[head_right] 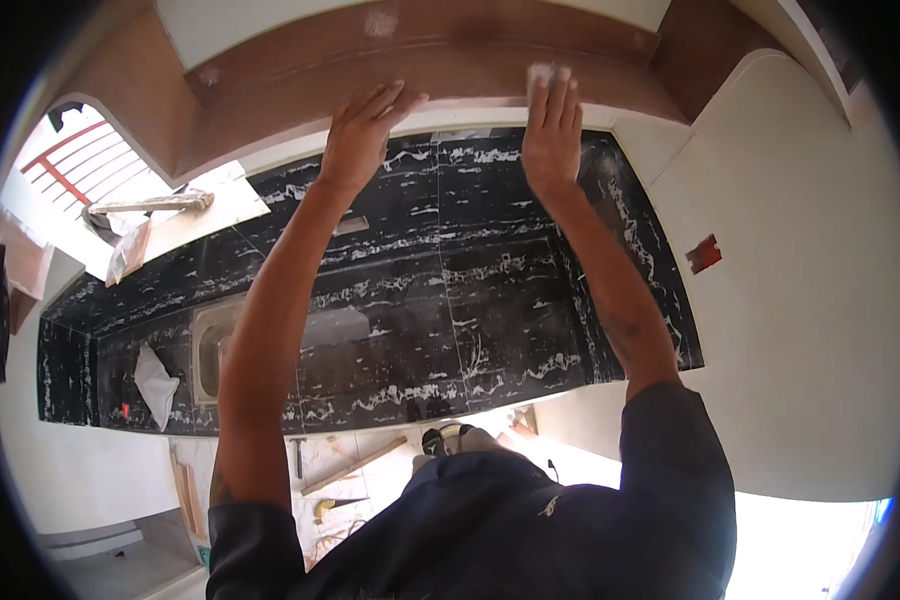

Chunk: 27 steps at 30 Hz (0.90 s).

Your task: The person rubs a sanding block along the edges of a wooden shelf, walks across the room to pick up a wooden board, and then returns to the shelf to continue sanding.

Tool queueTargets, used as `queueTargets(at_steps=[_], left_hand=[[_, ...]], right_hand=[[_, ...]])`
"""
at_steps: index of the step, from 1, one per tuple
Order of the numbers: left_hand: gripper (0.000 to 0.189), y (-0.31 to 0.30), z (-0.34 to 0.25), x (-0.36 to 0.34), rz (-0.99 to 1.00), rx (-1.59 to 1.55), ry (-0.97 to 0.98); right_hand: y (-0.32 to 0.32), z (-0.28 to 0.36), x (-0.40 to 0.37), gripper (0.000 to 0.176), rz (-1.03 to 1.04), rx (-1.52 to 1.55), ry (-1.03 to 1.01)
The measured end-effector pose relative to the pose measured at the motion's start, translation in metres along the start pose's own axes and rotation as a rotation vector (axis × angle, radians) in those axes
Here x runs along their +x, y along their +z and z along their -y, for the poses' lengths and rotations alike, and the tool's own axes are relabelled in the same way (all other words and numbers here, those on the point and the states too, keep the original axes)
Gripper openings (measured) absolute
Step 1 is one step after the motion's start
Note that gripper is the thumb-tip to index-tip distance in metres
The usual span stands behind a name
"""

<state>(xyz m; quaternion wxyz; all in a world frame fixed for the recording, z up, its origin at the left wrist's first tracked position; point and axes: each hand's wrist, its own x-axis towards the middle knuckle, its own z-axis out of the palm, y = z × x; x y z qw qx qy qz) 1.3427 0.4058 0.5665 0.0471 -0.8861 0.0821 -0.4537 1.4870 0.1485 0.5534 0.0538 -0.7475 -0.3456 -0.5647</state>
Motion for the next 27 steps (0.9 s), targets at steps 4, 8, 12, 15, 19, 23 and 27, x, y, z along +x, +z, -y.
queueTargets(at_steps=[4,8,12,15,19,23,27], left_hand=[[0.069,0.000,-0.003,0.002,0.037,-0.002,-0.032],[0.070,-0.004,-0.006,-0.003,0.033,-0.018,-0.030],[0.072,-0.002,-0.004,0.001,0.041,-0.018,-0.032],[0.071,-0.006,-0.006,0.002,0.035,0.004,-0.011],[0.068,-0.006,-0.002,0.010,0.030,-0.023,0.001],[0.065,-0.005,-0.004,0.002,0.070,-0.070,-0.016],[0.061,-0.010,-0.001,0.008,0.115,-0.070,-0.015]], right_hand=[[0.007,-0.002,-0.011,0.069,-0.070,0.002,-0.012],[0.007,0.002,-0.016,0.067,-0.074,0.000,0.058],[0.002,-0.004,-0.021,0.065,-0.037,0.038,-0.025],[0.000,-0.022,0.018,0.065,0.063,0.066,-0.007],[-0.023,-0.011,-0.007,0.065,0.085,0.118,-0.076],[-0.019,-0.021,0.009,0.065,0.171,0.127,-0.054],[-0.030,-0.006,-0.002,0.066,0.169,0.115,-0.042]])
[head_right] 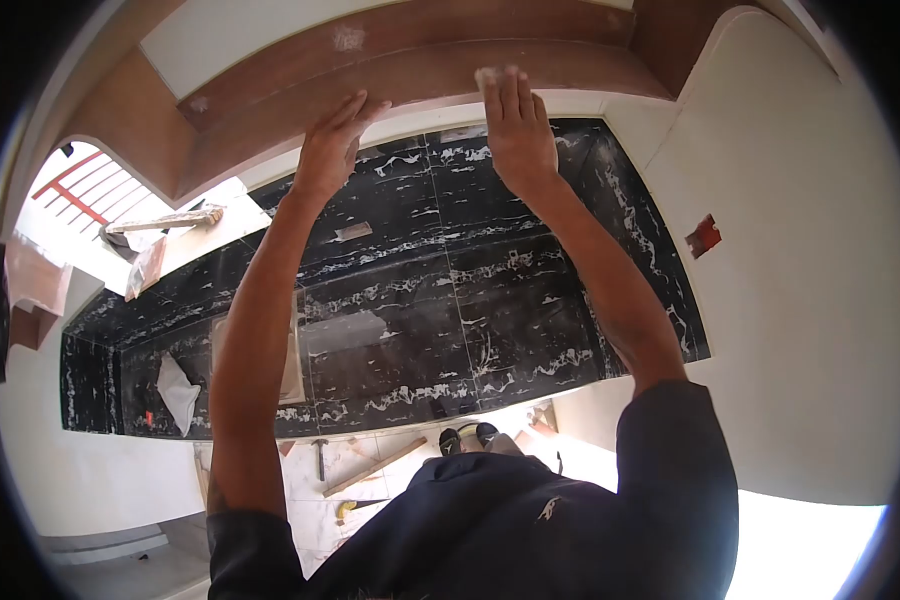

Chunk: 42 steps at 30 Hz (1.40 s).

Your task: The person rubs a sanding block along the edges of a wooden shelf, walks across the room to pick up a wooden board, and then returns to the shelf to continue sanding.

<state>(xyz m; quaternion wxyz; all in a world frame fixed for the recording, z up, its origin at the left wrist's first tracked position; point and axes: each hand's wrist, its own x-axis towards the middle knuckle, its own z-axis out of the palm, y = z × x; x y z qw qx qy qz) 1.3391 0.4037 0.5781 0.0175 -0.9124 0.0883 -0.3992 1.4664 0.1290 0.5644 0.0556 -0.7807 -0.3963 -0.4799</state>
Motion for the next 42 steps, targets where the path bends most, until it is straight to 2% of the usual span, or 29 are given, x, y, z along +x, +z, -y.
queueTargets(at_steps=[2,5,6,9,10,13,14,17,18,21,22,23,25,28,29,31,34,37,38,41,42], left_hand=[[0.060,-0.001,0.006,0.006,-0.031,-0.043,0.012],[0.060,-0.002,0.001,0.002,-0.039,-0.147,0.032],[0.060,-0.006,-0.002,0.003,-0.036,-0.130,0.031],[0.059,-0.005,0.005,0.009,-0.060,-0.114,0.039],[0.059,-0.006,0.004,0.010,-0.085,-0.123,0.040],[0.060,-0.004,-0.001,0.006,-0.097,-0.170,0.022],[0.060,-0.007,-0.004,0.004,-0.085,-0.152,0.014],[0.059,-0.005,0.002,0.008,-0.086,-0.153,0.012],[0.059,-0.002,0.000,0.005,-0.077,-0.173,0.015],[0.056,-0.003,0.003,0.005,-0.064,-0.145,0.039],[0.055,-0.007,0.001,0.006,-0.046,-0.121,0.038],[0.055,-0.009,0.001,0.005,-0.059,-0.127,0.038],[0.056,-0.006,-0.001,0.006,-0.079,-0.163,0.048],[0.055,-0.001,0.000,0.006,-0.066,-0.203,0.042],[0.056,-0.004,0.001,0.006,-0.076,-0.196,0.042],[0.056,-0.003,0.005,0.007,-0.074,-0.192,0.055],[0.056,-0.001,0.001,0.004,-0.042,-0.241,0.030],[0.055,-0.004,0.001,0.004,-0.045,-0.233,0.030],[0.055,-0.004,0.002,0.007,-0.048,-0.219,0.042],[0.053,-0.005,-0.003,0.008,-0.022,-0.247,-0.002],[0.052,-0.007,-0.005,0.005,0.003,-0.228,0.013]], right_hand=[[-0.011,-0.008,-0.002,0.064,0.025,-0.001,-0.066],[-0.005,-0.045,0.029,0.075,0.316,0.134,0.162],[0.006,-0.042,0.032,0.077,0.362,-0.009,0.126],[-0.018,-0.011,0.014,0.066,0.088,0.061,-0.131],[-0.019,-0.029,0.019,0.070,0.159,0.161,-0.157],[-0.009,-0.070,0.031,0.072,0.421,0.054,0.130],[-0.005,-0.061,0.034,0.081,0.463,0.072,0.196],[-0.027,-0.034,0.019,0.073,0.328,0.113,-0.090],[-0.021,-0.051,0.022,0.072,0.337,0.139,-0.108],[-0.022,-0.051,0.045,0.072,0.601,-0.039,0.039],[-0.021,-0.033,0.040,0.071,0.566,-0.062,0.064],[-0.019,-0.017,0.032,0.077,0.457,0.008,0.005],[-0.022,-0.032,0.032,0.076,0.411,0.137,-0.053],[-0.001,-0.043,0.046,0.073,0.619,-0.135,0.081],[-0.017,-0.020,0.048,0.071,0.590,-0.044,0.224],[-0.012,0.015,0.021,0.069,0.300,-0.119,0.056],[-0.002,-0.020,0.014,0.077,0.113,-0.117,0.055],[0.004,-0.002,0.009,0.080,0.222,-0.318,0.182],[0.003,0.009,0.000,0.082,0.248,-0.206,0.092],[0.001,-0.005,-0.011,0.077,0.124,-0.068,0.058],[0.001,-0.008,-0.013,0.072,0.154,-0.163,0.164]])
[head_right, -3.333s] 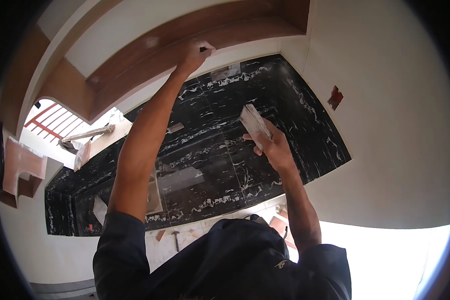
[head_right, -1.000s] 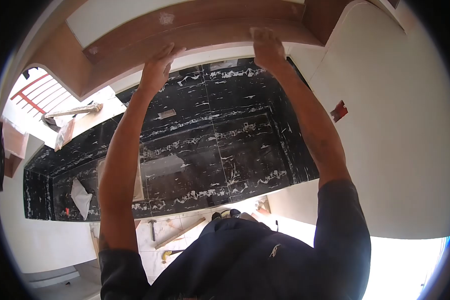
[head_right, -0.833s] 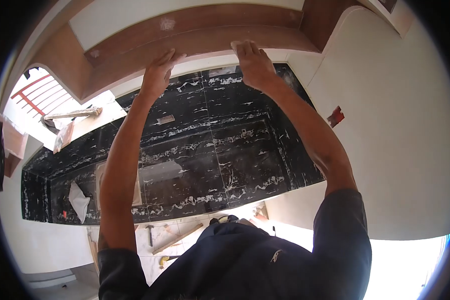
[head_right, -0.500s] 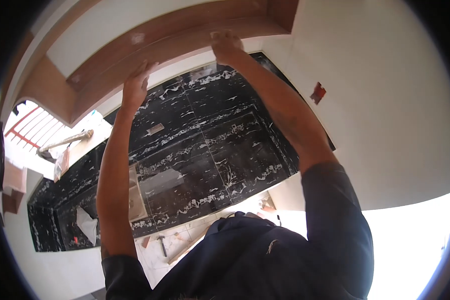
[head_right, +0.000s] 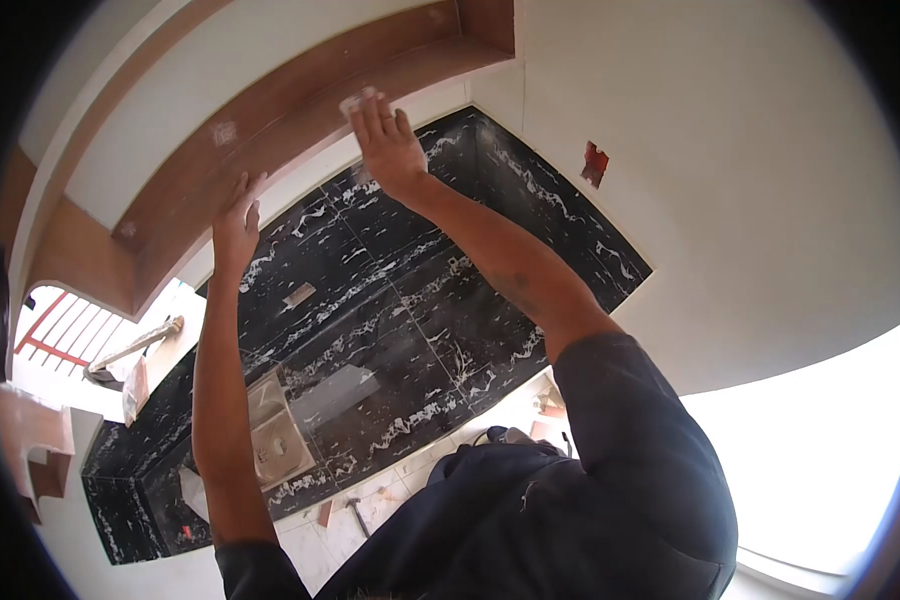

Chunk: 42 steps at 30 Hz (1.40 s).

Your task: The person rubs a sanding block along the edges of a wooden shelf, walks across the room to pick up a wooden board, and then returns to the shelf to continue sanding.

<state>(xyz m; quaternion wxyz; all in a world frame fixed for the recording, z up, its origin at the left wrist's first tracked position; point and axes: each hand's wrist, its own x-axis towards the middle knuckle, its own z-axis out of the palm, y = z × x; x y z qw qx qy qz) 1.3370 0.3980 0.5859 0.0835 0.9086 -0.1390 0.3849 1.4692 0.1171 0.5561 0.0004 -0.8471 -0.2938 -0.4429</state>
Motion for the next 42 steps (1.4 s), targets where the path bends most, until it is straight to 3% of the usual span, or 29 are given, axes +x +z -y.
queueTargets(at_steps=[2,4,9,11,13,15,18,21,26,31,34,42], left_hand=[[0.052,-0.002,-0.002,0.004,0.020,0.059,0.004],[0.056,0.014,-0.015,0.007,0.042,0.273,-0.113],[0.065,0.092,-0.088,0.054,0.110,0.458,-0.135],[0.068,0.115,-0.127,0.085,0.171,0.376,-0.087],[0.068,0.134,-0.158,0.106,0.147,0.184,0.156],[0.074,0.132,-0.183,0.130,0.440,-0.095,0.295],[0.072,0.142,-0.186,0.126,0.087,0.164,0.228],[0.072,0.139,-0.144,0.100,0.106,0.317,0.094],[0.069,0.095,-0.099,0.061,0.026,0.352,0.120],[0.069,0.089,-0.097,0.064,-0.001,0.256,0.008],[0.066,0.095,-0.114,0.081,0.092,0.253,-0.060],[0.055,0.076,-0.074,0.077,0.040,-0.024,0.146]], right_hand=[[-0.012,0.004,-0.014,0.071,-0.013,0.160,0.069],[-0.030,0.013,-0.046,0.073,-0.023,0.448,0.151],[-0.064,0.045,-0.196,0.081,0.177,0.866,0.323],[-0.077,0.049,-0.253,0.080,0.321,0.968,0.386],[-0.085,0.053,-0.314,0.078,0.494,1.017,0.536],[-0.095,0.047,-0.357,0.077,0.625,1.023,0.661],[-0.124,0.028,-0.402,0.077,0.710,0.975,0.738],[-0.152,0.009,-0.414,0.078,0.808,0.914,0.894],[-0.167,-0.024,-0.433,0.075,0.788,0.805,0.992],[-0.160,-0.036,-0.408,0.071,0.779,0.877,1.032],[-0.154,-0.028,-0.382,0.070,0.796,0.929,1.018],[-0.165,-0.023,-0.373,0.070,0.722,1.018,0.946]])
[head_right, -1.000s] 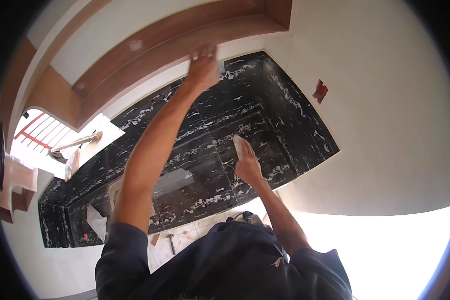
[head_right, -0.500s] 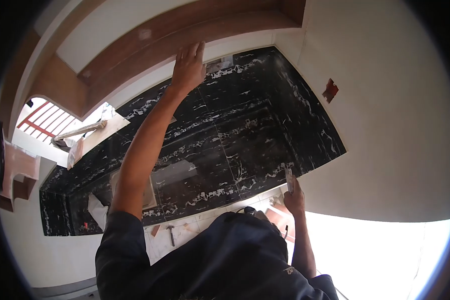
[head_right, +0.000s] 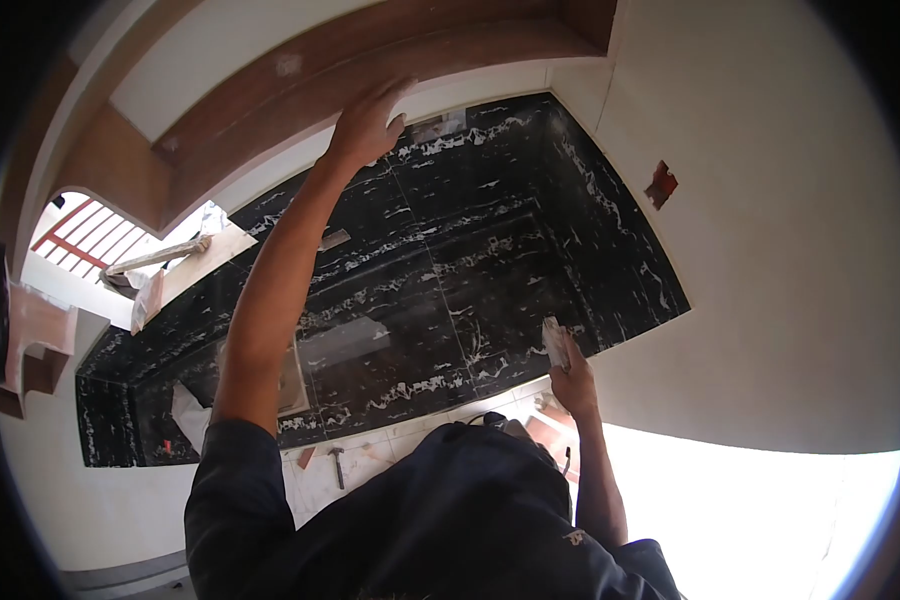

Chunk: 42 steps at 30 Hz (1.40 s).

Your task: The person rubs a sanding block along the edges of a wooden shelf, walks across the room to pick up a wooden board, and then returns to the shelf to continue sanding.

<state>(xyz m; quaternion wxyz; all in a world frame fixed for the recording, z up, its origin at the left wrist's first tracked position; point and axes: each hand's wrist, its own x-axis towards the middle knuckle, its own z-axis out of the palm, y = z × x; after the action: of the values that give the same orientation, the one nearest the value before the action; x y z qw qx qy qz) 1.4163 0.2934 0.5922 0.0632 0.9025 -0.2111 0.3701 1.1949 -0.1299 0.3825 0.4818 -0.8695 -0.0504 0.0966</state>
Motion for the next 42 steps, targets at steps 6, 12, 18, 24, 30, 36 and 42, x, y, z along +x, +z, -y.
queueTargets(at_steps=[6,12,18,24,30,36,42], left_hand=[[0.053,-0.033,0.021,-0.044,-0.056,0.116,-0.020],[0.052,-0.063,0.041,-0.075,-0.061,0.183,-0.095],[0.057,-0.030,0.006,-0.054,-0.046,0.268,-0.101],[0.061,-0.027,0.001,-0.045,0.025,0.291,-0.053],[0.037,-0.052,0.032,-0.048,-0.004,0.096,-0.151],[0.030,-0.021,0.042,0.004,-0.015,-0.110,-0.246],[0.042,-0.018,0.062,-0.002,-0.045,-0.138,-0.187]], right_hand=[[-0.015,-0.040,-0.007,0.067,-0.011,-0.044,0.101],[-0.014,-0.039,0.000,0.066,-0.014,-0.067,0.099],[0.008,0.005,0.023,0.064,0.089,-0.027,-0.010],[0.017,0.089,0.059,0.062,0.087,-0.053,-0.214],[0.014,0.137,0.089,0.058,0.202,0.372,-0.299],[0.035,0.155,0.070,0.058,0.350,0.777,-0.171],[0.041,0.100,0.047,0.058,0.331,0.790,-0.088]])
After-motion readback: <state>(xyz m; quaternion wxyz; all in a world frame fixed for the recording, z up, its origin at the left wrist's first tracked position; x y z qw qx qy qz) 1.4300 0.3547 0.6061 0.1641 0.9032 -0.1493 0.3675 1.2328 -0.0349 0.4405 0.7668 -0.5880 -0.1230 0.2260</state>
